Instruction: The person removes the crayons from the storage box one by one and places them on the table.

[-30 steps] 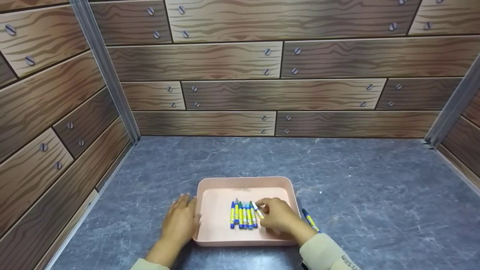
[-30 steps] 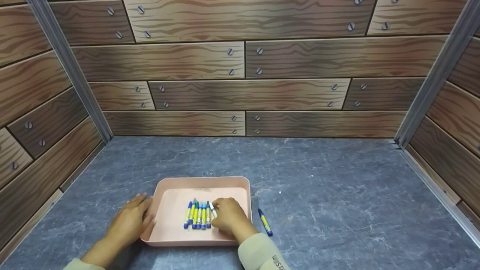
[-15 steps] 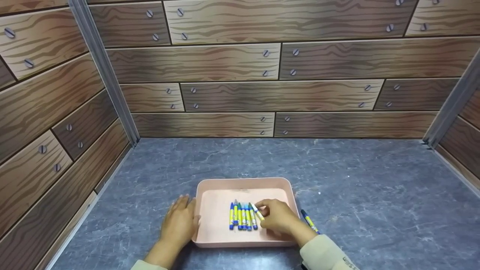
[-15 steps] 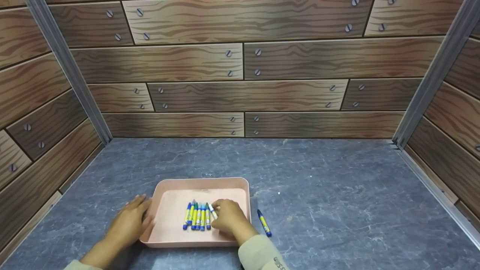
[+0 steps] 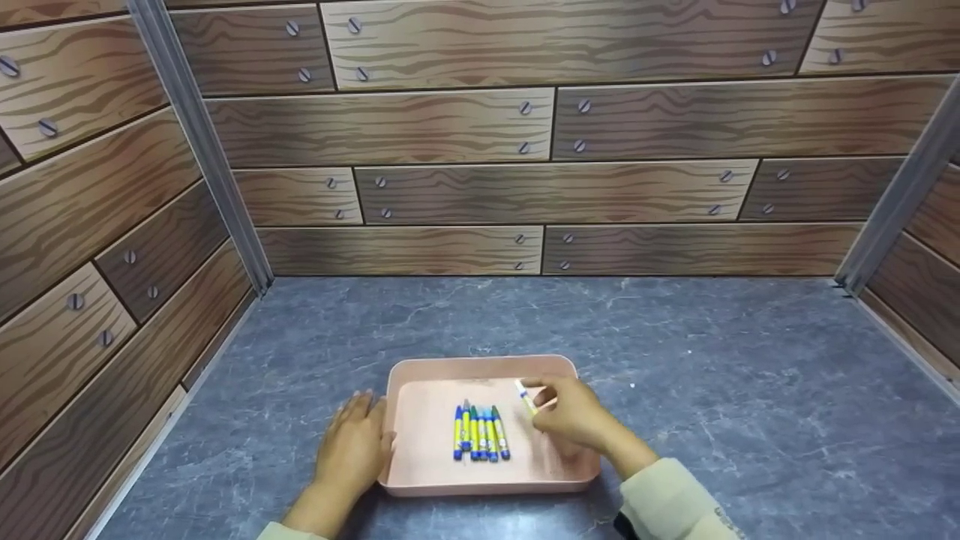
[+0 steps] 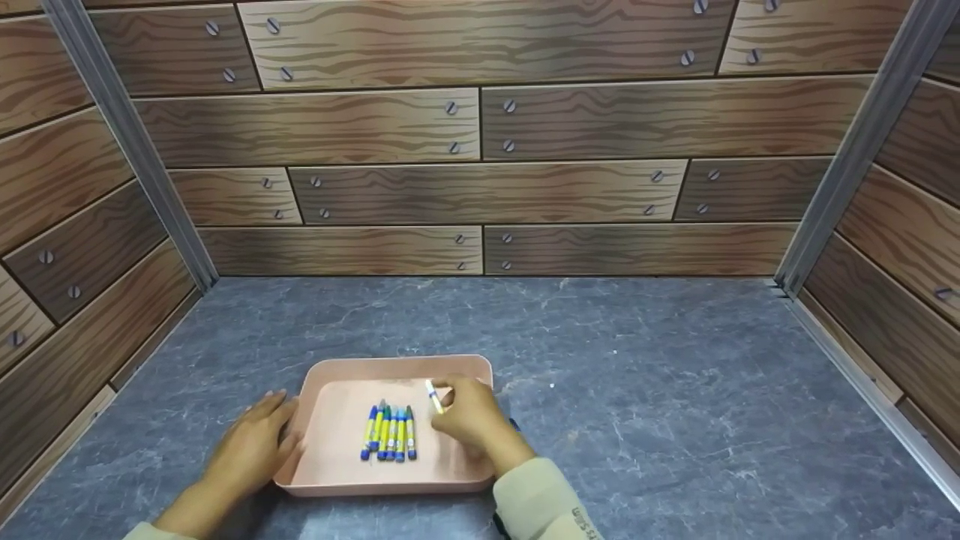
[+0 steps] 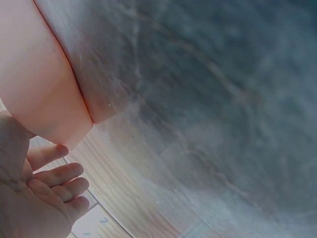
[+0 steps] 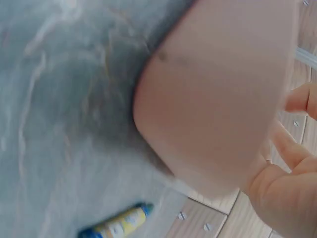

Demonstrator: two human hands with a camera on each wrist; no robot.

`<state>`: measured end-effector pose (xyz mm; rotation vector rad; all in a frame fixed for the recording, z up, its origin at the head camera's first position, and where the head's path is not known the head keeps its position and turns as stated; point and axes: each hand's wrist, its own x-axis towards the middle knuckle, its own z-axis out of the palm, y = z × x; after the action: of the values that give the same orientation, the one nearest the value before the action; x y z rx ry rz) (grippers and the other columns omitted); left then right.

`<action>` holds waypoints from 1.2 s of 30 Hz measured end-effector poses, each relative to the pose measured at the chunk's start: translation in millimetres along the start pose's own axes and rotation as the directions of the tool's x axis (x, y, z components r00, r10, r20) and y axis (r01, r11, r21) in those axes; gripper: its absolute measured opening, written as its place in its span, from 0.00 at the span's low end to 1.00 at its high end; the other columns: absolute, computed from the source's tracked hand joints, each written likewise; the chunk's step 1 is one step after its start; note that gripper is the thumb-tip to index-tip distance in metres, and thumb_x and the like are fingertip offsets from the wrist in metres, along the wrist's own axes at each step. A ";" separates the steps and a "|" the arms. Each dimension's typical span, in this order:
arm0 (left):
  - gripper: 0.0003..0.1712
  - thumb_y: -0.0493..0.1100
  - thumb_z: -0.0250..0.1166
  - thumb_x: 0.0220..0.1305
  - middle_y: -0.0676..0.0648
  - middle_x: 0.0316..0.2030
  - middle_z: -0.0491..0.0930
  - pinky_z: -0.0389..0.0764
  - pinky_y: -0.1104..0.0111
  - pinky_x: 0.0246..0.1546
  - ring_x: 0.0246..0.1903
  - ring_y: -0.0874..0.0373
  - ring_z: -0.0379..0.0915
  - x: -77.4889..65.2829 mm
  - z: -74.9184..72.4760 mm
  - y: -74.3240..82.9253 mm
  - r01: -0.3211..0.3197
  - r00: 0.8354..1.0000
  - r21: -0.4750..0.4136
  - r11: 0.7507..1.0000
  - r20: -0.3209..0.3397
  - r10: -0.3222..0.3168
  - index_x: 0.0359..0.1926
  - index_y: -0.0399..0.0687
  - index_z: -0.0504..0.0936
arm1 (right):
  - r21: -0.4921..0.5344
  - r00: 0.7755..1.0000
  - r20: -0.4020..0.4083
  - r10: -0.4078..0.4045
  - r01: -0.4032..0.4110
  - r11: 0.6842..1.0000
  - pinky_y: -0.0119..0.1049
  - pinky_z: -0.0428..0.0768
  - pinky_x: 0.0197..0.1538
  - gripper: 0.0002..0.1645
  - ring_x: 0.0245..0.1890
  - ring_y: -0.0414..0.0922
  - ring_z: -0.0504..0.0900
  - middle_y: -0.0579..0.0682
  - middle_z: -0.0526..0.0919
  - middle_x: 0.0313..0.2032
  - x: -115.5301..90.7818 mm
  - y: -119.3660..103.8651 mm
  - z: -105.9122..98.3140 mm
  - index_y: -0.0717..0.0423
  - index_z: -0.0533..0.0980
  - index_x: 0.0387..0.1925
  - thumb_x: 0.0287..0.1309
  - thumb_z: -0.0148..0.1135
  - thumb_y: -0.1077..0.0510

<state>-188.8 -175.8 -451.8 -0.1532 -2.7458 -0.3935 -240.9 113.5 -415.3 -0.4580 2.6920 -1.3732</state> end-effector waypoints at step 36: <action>0.27 0.41 0.68 0.55 0.29 0.56 0.71 0.63 0.45 0.61 0.59 0.33 0.64 -0.7 -3.4 1.9 0.004 1.000 -0.006 1.000 0.026 -0.004 0.54 0.32 0.77 | -0.078 0.985 -0.091 0.147 -0.154 0.985 0.35 0.78 0.22 0.34 0.21 0.42 0.75 0.49 0.77 0.25 -60.2 89.9 -72.4 0.67 0.76 0.50 0.31 0.58 0.73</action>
<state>-186.7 -175.0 -448.6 -0.1551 -2.7713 -0.4041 -219.1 237.5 -448.1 -0.2012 2.7944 -1.2702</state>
